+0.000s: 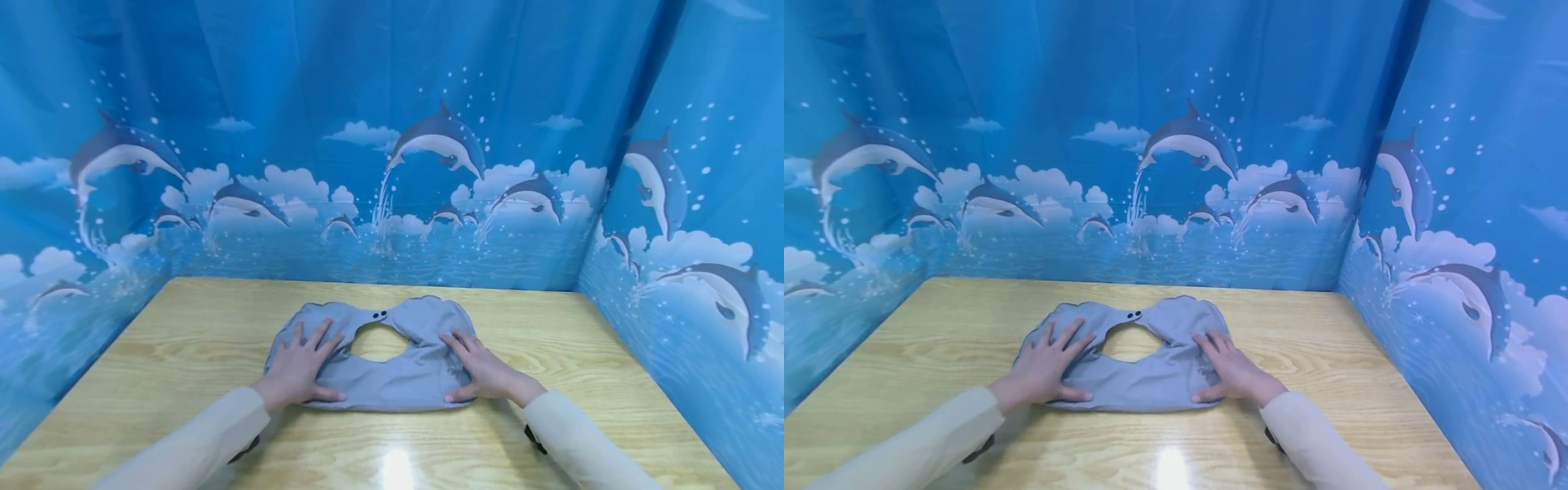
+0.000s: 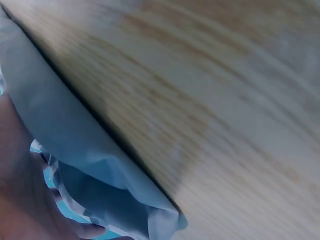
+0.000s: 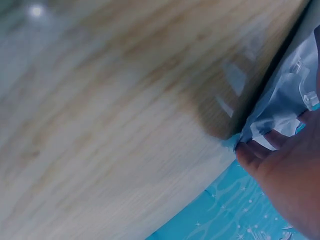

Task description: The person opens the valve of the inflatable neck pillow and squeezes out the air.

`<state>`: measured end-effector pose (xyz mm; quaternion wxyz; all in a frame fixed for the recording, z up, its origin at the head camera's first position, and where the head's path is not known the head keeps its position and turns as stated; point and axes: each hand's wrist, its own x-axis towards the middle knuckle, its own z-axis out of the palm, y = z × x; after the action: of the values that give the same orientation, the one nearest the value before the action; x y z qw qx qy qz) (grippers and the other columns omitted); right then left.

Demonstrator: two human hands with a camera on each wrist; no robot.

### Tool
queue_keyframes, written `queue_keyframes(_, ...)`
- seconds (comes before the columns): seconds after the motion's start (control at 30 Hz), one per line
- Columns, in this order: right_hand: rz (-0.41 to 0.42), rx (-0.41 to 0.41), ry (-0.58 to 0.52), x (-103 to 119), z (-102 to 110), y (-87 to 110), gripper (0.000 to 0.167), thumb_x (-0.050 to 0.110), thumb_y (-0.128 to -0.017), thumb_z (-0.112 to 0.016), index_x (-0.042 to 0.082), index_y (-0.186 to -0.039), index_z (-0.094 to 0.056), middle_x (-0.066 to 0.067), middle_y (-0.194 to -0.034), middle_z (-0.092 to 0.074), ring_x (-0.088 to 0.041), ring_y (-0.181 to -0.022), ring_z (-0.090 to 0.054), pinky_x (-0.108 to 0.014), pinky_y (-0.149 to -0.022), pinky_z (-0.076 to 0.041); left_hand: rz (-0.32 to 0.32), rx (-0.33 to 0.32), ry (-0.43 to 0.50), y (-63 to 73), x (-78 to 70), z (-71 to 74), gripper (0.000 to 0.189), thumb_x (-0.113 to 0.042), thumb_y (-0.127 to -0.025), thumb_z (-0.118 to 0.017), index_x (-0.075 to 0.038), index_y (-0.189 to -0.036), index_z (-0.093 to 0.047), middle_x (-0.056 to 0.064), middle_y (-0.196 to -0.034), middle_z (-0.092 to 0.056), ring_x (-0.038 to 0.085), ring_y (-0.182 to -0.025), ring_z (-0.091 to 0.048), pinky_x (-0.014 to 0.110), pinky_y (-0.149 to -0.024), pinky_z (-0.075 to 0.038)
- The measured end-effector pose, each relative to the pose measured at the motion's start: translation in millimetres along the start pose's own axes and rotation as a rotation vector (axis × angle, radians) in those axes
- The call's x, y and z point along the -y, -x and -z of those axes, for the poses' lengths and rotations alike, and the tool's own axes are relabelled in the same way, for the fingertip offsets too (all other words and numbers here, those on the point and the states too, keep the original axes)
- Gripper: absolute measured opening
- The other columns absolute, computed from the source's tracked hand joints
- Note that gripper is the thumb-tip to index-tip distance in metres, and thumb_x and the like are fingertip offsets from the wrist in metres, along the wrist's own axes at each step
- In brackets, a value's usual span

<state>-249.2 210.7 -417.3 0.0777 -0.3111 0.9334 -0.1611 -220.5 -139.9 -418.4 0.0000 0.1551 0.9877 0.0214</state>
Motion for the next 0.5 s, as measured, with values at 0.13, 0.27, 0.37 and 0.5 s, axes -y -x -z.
queue_keyframes(0.13, -0.028, 0.049, -0.019, -0.4, 0.4, -0.8, 0.105, 0.054, -0.069, -0.071, 0.008, -0.146, -0.016, -0.024, -0.148, -0.017, -0.045, -0.134, -0.018, -0.06, -0.101, -0.028, 0.01, -0.006, -0.009, -2.4, 1.2, -0.1, 0.113, -0.083, -0.051, -0.057, -0.028, -0.145, -0.026, 0.007, -0.154, -0.012, 0.054, -0.132, -0.013, 0.073, -0.089, -0.028)
queue_keyframes(0.27, -0.051, 0.075, -0.025, -0.6, 0.8, -0.9, 0.107, 0.054, -0.069, -0.071, 0.007, -0.147, -0.014, -0.023, -0.149, -0.016, -0.045, -0.135, -0.018, -0.059, -0.103, -0.027, 0.011, 0.003, 0.009, -3.5, 1.7, 1.1, 0.115, -0.083, -0.051, -0.058, -0.027, -0.145, -0.024, 0.008, -0.154, -0.011, 0.055, -0.132, -0.013, 0.074, -0.09, -0.025)
queue_keyframes(0.37, -0.057, 0.08, -0.018, 0.1, 1.7, -0.7, 0.108, 0.055, -0.069, -0.071, 0.008, -0.147, -0.013, -0.023, -0.149, -0.016, -0.045, -0.135, -0.018, -0.059, -0.103, -0.026, 0.007, 0.009, 0.035, -3.0, 1.6, 1.7, 0.114, -0.081, -0.052, -0.059, -0.027, -0.146, -0.023, 0.008, -0.155, -0.009, 0.055, -0.132, -0.01, 0.074, -0.091, -0.023)
queue_keyframes(0.5, -0.046, 0.076, -0.033, 2.0, 3.3, -0.7, 0.106, 0.053, -0.07, -0.071, 0.01, -0.147, -0.013, -0.026, -0.149, -0.015, -0.046, -0.134, -0.019, -0.06, -0.102, -0.027, 0.005, -0.015, 0.067, 2.6, -1.7, 1.7, 0.108, -0.077, -0.057, -0.061, -0.027, -0.146, -0.024, 0.011, -0.154, -0.009, 0.055, -0.132, -0.009, 0.074, -0.092, -0.023)
